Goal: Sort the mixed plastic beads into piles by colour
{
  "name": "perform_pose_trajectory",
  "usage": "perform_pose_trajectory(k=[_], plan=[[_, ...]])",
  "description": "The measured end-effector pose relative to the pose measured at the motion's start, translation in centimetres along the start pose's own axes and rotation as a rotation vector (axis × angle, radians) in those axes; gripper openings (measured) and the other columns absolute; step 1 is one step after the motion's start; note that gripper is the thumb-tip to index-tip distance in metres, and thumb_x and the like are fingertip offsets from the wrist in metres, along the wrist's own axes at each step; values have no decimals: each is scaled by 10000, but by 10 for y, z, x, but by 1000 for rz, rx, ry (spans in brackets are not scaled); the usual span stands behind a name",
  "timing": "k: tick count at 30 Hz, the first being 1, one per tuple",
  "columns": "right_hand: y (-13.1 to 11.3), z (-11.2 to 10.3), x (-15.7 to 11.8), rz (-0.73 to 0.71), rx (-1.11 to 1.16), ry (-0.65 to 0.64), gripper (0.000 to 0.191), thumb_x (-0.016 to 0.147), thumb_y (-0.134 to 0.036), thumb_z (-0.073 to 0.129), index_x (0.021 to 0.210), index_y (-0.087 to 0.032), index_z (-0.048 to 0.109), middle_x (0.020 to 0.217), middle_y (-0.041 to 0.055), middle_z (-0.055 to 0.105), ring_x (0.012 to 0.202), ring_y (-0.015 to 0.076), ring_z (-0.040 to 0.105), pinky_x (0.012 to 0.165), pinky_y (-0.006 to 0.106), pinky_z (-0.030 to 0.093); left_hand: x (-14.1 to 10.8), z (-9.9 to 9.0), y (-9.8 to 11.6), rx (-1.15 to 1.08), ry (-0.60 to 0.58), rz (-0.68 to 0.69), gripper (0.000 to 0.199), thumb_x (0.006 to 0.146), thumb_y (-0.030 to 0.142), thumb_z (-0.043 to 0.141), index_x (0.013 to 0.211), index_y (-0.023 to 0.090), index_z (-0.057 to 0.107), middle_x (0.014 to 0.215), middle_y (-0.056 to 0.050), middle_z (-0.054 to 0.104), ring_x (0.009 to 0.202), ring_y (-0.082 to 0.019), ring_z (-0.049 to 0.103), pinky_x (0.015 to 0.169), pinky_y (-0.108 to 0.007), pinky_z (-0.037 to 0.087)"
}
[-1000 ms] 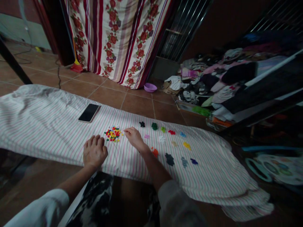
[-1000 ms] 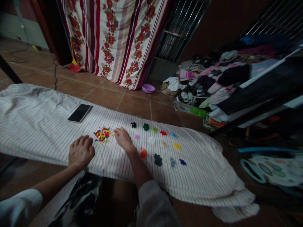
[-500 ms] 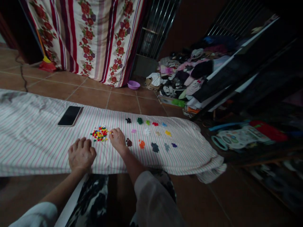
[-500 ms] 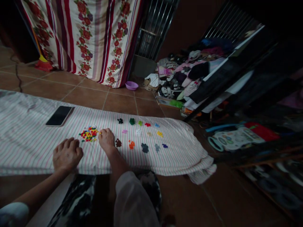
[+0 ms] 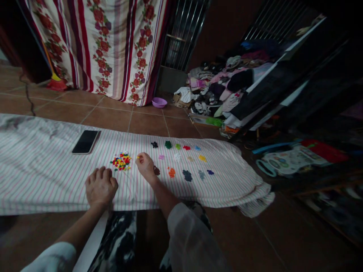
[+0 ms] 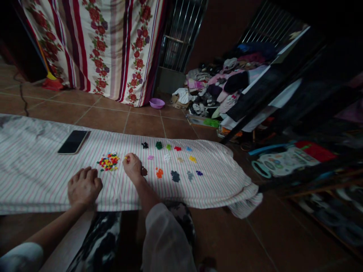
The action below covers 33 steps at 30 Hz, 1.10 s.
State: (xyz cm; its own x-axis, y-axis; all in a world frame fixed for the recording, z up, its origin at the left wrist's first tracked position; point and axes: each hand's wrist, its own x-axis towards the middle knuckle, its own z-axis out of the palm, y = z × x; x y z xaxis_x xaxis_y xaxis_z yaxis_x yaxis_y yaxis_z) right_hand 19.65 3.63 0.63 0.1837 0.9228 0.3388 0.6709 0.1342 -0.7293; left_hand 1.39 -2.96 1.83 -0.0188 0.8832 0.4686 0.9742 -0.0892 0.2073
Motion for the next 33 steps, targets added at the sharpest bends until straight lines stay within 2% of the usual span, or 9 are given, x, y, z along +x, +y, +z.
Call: perform_pose_trajectory(k=[6, 9, 13, 17, 21, 26, 29, 33], plan=[[4, -9, 1, 53, 125, 4, 128, 780, -204, 519, 888, -242, 576, 776, -24, 651, 729, 149, 641, 707, 266, 506, 0, 2, -2, 20, -22, -4, 300, 804, 225, 450, 1054, 190, 613, 1247, -120, 590, 1230, -299, 455, 991, -452, 319], [8, -19, 3, 21, 129, 15, 155, 783, -209, 494, 907, -233, 584, 785, -17, 649, 710, 144, 631, 689, 258, 504, 1, 2, -2, 10, -37, -6, 301, 818, 231, 428, 1050, 180, 613, 1251, -127, 585, 1240, -302, 443, 998, -452, 321], [12, -38, 9, -32, 127, 15, 186, 778, -222, 485, 925, -220, 600, 811, -5, 648, 700, 137, 614, 674, 246, 495, 1, 2, -2, -13, -40, -20, 322, 805, 224, 443, 1075, 179, 614, 1264, -133, 580, 1251, -308, 437, 1004, -467, 323], [14, -59, 13, -22, 115, 21, 180, 791, -247, 495, 923, -227, 616, 806, -11, 648, 682, 129, 606, 677, 242, 491, 1, -1, 0, -16, -36, -21, 319, 803, 223, 440, 1067, 179, 614, 1256, -135, 582, 1245, -304, 444, 1000, -468, 330], [25, -83, 13, -31, 94, 86, 184, 815, -257, 486, 925, -222, 629, 879, 8, 655, 729, 125, 615, 699, 238, 494, 0, -7, 3, 34, -22, 1, 293, 832, 243, 403, 1039, 189, 604, 1243, -124, 578, 1216, -292, 467, 964, -449, 357], [64, -127, 13, 17, -47, 243, 176, 783, -229, 496, 869, -206, 647, 909, 39, 639, 748, 139, 598, 718, 259, 496, 0, -13, 5, 50, -33, 20, 276, 850, 246, 390, 1024, 190, 598, 1221, -119, 584, 1153, -297, 507, 913, -449, 395], [95, -166, 14, 70, -156, 372, 181, 759, -212, 499, 834, -193, 663, 866, 53, 645, 754, 160, 585, 760, 290, 487, 1, -16, 8, 76, -73, -5, 293, 862, 257, 378, 1040, 185, 599, 1224, -113, 590, 1144, -294, 519, 904, -436, 405], [131, -220, 14, 193, -285, 432, 229, 744, -230, 499, 849, -171, 694, 773, 54, 648, 730, 185, 581, 755, 311, 471, 3, -19, 11, 78, -114, -41, 320, 866, 259, 380, 1077, 173, 604, 1247, -124, 590, 1159, -304, 520, 924, -443, 411]])
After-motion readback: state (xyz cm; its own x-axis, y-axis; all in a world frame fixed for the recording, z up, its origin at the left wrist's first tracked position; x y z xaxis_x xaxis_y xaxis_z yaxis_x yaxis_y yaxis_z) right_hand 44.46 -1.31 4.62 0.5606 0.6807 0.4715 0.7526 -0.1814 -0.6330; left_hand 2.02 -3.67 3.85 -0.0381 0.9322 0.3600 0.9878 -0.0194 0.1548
